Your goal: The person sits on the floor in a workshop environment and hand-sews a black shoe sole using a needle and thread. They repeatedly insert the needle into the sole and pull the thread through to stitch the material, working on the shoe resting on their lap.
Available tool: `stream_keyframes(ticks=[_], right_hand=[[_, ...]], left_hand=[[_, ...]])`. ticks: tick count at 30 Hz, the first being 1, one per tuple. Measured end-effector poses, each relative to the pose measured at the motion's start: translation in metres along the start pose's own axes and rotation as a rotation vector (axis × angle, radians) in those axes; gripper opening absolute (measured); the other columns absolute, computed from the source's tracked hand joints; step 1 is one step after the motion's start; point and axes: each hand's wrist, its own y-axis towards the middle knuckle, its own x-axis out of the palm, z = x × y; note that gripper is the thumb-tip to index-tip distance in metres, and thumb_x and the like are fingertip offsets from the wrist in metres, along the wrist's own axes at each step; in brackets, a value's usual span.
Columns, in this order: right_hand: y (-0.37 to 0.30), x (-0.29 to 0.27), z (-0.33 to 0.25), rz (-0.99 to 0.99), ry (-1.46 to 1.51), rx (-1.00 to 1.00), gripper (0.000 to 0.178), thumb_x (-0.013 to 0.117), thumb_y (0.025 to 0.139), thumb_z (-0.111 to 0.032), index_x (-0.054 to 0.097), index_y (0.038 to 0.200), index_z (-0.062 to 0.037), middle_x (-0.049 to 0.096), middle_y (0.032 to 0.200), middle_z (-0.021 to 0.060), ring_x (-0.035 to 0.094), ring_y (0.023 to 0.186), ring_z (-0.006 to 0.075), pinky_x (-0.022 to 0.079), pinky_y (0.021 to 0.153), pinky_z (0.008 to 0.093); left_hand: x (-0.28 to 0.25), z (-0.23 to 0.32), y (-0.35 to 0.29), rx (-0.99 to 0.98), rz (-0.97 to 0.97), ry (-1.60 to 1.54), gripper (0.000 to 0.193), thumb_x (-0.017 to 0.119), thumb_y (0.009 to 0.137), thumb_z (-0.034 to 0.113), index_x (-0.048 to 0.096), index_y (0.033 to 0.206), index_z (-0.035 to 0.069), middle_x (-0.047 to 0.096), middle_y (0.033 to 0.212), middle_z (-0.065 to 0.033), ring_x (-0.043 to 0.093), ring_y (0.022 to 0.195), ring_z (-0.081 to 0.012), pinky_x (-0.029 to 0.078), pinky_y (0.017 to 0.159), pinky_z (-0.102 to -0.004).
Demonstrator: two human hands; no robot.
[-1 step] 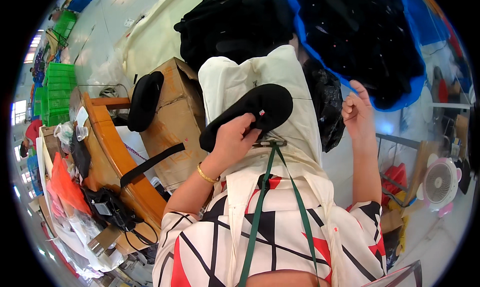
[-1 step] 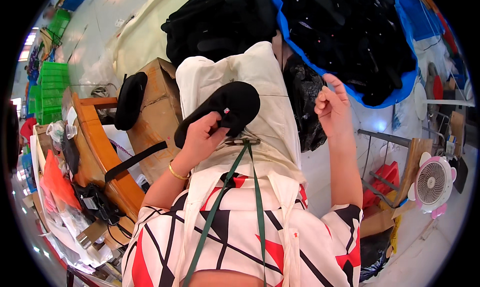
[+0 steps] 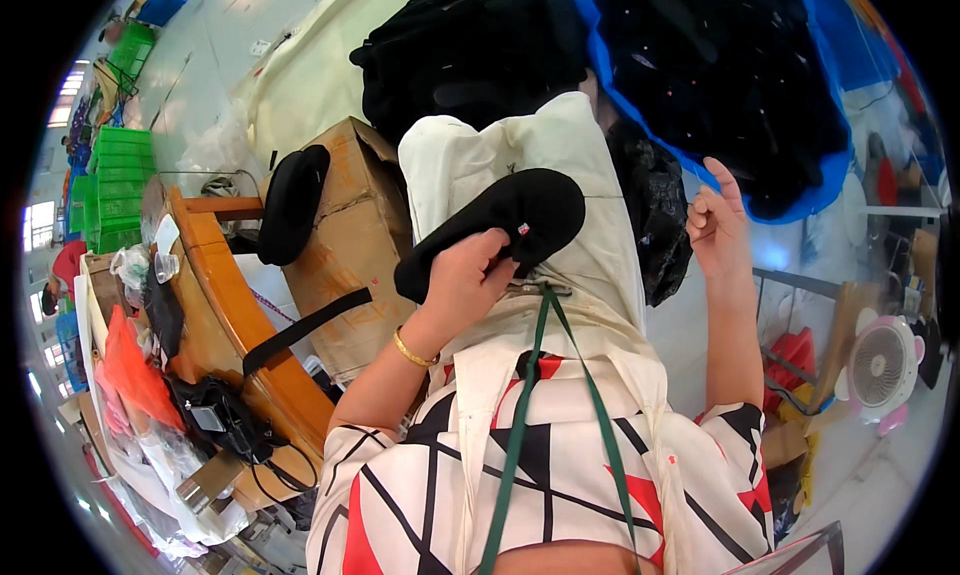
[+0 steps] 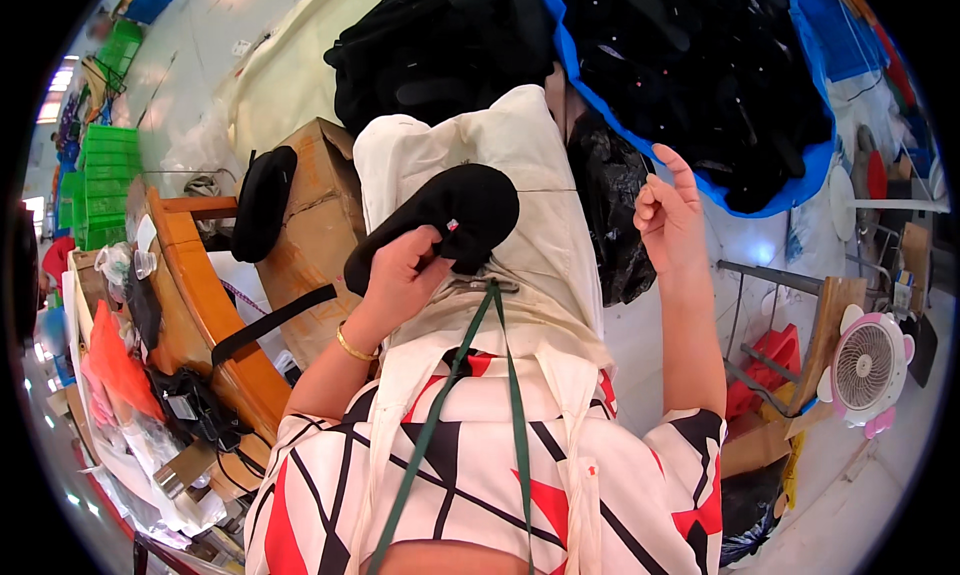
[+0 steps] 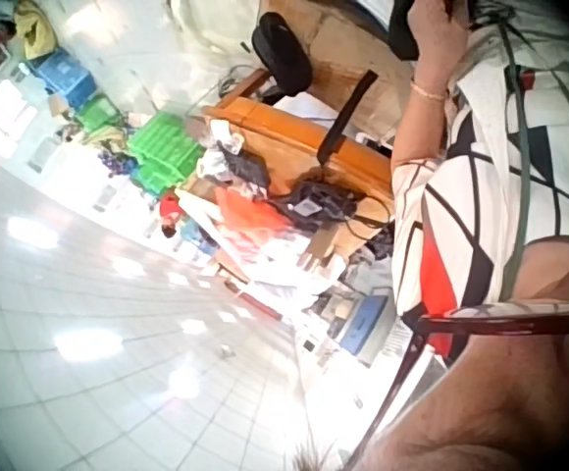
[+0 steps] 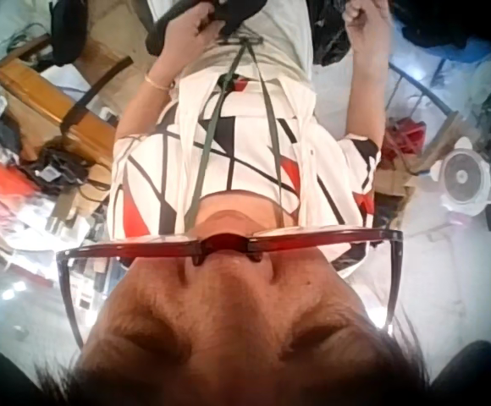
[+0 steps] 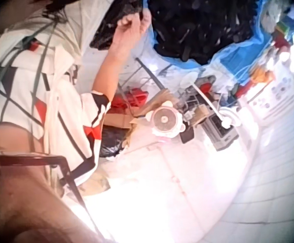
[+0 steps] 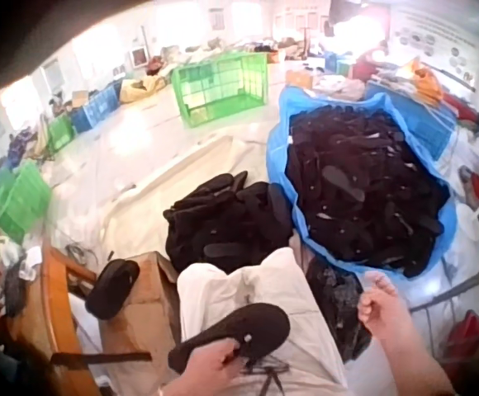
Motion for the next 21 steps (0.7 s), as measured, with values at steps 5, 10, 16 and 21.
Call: stream_keyframes(ticks=[5, 10, 16, 21], right_hand=[[-0.006, -0.001, 0.046, -0.218, -0.389, 0.045, 0.019, 0.057, 0.096, -0.008, 0.065, 0.113, -0.0037, 0.062, 0.082, 0.0017, 0.058, 0.071, 0.0083, 0.052, 0.067, 0.0254], [-0.026, 0.055, 0.068, -0.605, -0.955, -0.043, 0.031, 0.071, 0.086, -0.027, 0.066, 0.094, 0.0021, 0.063, 0.079, 0.0101, 0.060, 0.075, 0.0150, 0.050, 0.069, 0.0325], [-0.030, 0.064, 0.085, -0.646, -1.056, -0.054, 0.046, 0.070, 0.084, -0.043, 0.068, 0.089, 0.0034, 0.066, 0.078, 0.0218, 0.064, 0.073, 0.0337, 0.050, 0.070, 0.0418], [0.029, 0.049, 0.038, -0.301, -0.810, 0.079, 0.034, 0.068, 0.087, -0.039, 0.070, 0.086, -0.0048, 0.060, 0.071, 0.0009, 0.057, 0.061, 0.0114, 0.048, 0.051, 0.0271]], left_hand=[[-0.007, -0.006, -0.005, 0.148, -0.030, 0.094, 0.016, 0.070, 0.079, 0.003, 0.061, 0.092, 0.004, 0.058, 0.075, -0.0129, 0.059, 0.067, -0.0301, 0.047, 0.060, -0.0365], [-0.001, -0.013, -0.016, -0.065, -0.108, -0.417, 0.011, 0.068, 0.082, 0.006, 0.059, 0.085, 0.001, 0.052, 0.075, -0.0001, 0.051, 0.070, -0.0162, 0.043, 0.066, -0.0313], [0.013, -0.005, -0.020, -0.407, 0.044, -0.503, 0.036, 0.076, 0.090, 0.023, 0.054, 0.069, 0.006, 0.045, 0.063, 0.0099, 0.036, 0.061, -0.0018, 0.028, 0.050, -0.0218], [0.000, 0.019, -0.005, -0.019, 0.272, -0.160, 0.012, 0.068, 0.092, 0.009, 0.068, 0.098, -0.001, 0.064, 0.091, -0.0078, 0.059, 0.080, -0.0159, 0.048, 0.076, -0.0279]])
